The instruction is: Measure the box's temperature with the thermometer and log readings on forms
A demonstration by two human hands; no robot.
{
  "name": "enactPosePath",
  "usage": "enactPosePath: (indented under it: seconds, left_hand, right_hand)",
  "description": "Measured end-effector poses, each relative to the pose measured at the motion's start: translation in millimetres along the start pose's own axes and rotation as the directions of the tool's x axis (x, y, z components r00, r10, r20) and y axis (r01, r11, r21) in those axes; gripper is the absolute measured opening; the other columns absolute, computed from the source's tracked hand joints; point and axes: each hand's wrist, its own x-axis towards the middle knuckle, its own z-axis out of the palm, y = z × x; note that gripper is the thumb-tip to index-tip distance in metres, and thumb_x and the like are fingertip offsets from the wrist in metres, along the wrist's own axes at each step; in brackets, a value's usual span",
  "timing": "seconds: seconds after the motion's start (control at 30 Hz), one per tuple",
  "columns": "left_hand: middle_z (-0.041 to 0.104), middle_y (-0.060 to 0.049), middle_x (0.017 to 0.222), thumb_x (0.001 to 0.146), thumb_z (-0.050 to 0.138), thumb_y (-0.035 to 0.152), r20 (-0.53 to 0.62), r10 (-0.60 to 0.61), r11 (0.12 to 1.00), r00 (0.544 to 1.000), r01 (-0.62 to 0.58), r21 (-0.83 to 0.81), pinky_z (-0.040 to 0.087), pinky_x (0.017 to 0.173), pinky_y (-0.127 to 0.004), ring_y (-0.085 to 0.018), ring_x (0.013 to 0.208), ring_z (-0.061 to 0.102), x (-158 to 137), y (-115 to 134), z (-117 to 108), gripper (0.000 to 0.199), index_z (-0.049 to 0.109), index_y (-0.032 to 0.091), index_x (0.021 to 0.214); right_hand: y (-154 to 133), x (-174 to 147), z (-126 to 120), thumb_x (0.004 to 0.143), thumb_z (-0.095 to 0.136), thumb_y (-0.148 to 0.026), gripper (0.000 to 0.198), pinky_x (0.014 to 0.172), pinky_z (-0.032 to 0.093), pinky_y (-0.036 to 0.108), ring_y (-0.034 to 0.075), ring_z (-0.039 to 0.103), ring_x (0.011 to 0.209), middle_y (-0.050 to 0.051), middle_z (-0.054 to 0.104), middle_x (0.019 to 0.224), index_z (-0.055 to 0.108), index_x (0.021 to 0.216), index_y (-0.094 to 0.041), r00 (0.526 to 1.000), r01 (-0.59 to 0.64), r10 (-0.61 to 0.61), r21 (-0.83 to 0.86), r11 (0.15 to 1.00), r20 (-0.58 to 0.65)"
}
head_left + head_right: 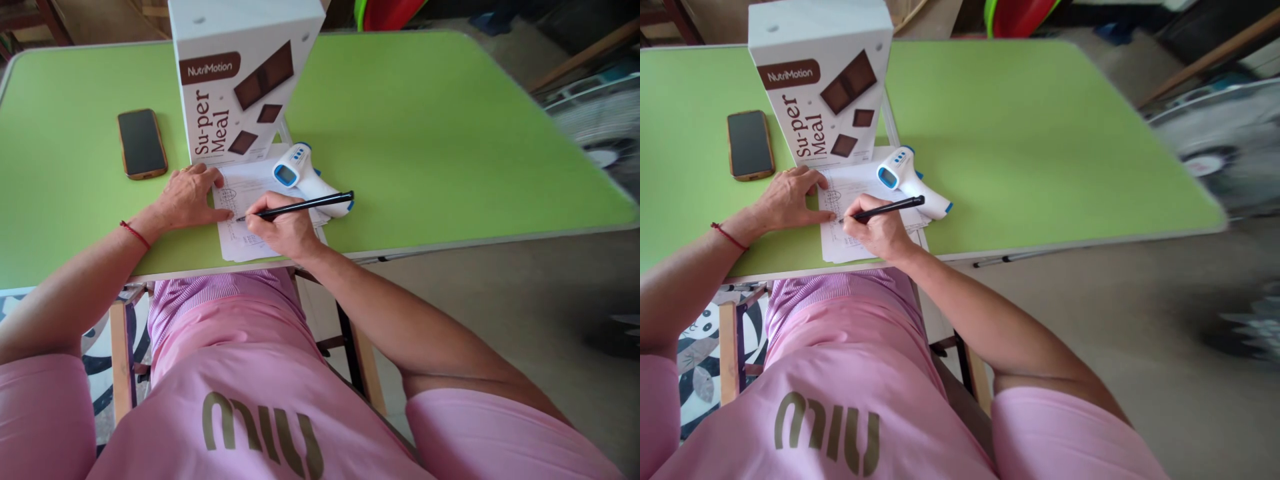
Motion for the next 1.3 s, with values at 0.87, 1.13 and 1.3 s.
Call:
enactPosePath:
  seconds: [0.87, 1.13, 1.3]
  left_hand:
    - [0.067, -0.008, 0.087, 0.074, 0.066, 0.034, -0.101, 0.008, 0.996, 0.995, -0.017, -0.089, 0.049, 0.078, -0.039, -0.025, 0.082, 0.063, -2.2, -1.5, -2.6, 0.022, 0.068, 0.017, 0.088]
    - [0.048, -0.001, 0.071, 0.078, 0.072, 0.022, -0.599, -0.274, 0.859, 0.753, -0.088, -0.504, 0.050, 0.075, -0.038, -0.021, 0.077, 0.058, 16.3, -42.4, 9.6, 0.023, 0.050, 0.021, 0.072]
    - [0.054, -0.010, 0.129, 0.071, 0.090, 0.048, -0.632, -0.153, 0.714, 0.760, -0.357, -0.602, 0.046, 0.107, -0.054, -0.034, 0.135, 0.047, 44.6, -79.0, 35.5, 0.064, 0.053, 0.032, 0.121]
  right_hand:
    - [0.1, -0.5, -9.2, 0.094, 0.056, -0.031, 0.013, 0.068, 0.052, 0.030, 0.015, 0.062, 0.068, 0.001, 0.069, 0.079, 0.067, 0.093, -0.024, 0.974, 0.197, -0.213, -0.172, 0.965, -0.075]
    - [29.8, 26.0, -28.2, 0.105, 0.040, -0.021, 0.034, 0.088, 0.050, 0.042, 0.023, 0.063, 0.099, 0.007, 0.073, 0.103, 0.072, 0.114, -0.022, 0.922, 0.375, -0.350, -0.614, 0.695, 0.168]
    - [39.1, 26.5, -21.7, 0.106, 0.035, -0.017, 0.042, 0.092, 0.044, 0.045, 0.025, 0.056, 0.108, 0.005, 0.073, 0.109, 0.074, 0.119, -0.025, 0.909, 0.408, -0.315, -0.727, 0.552, 0.271]
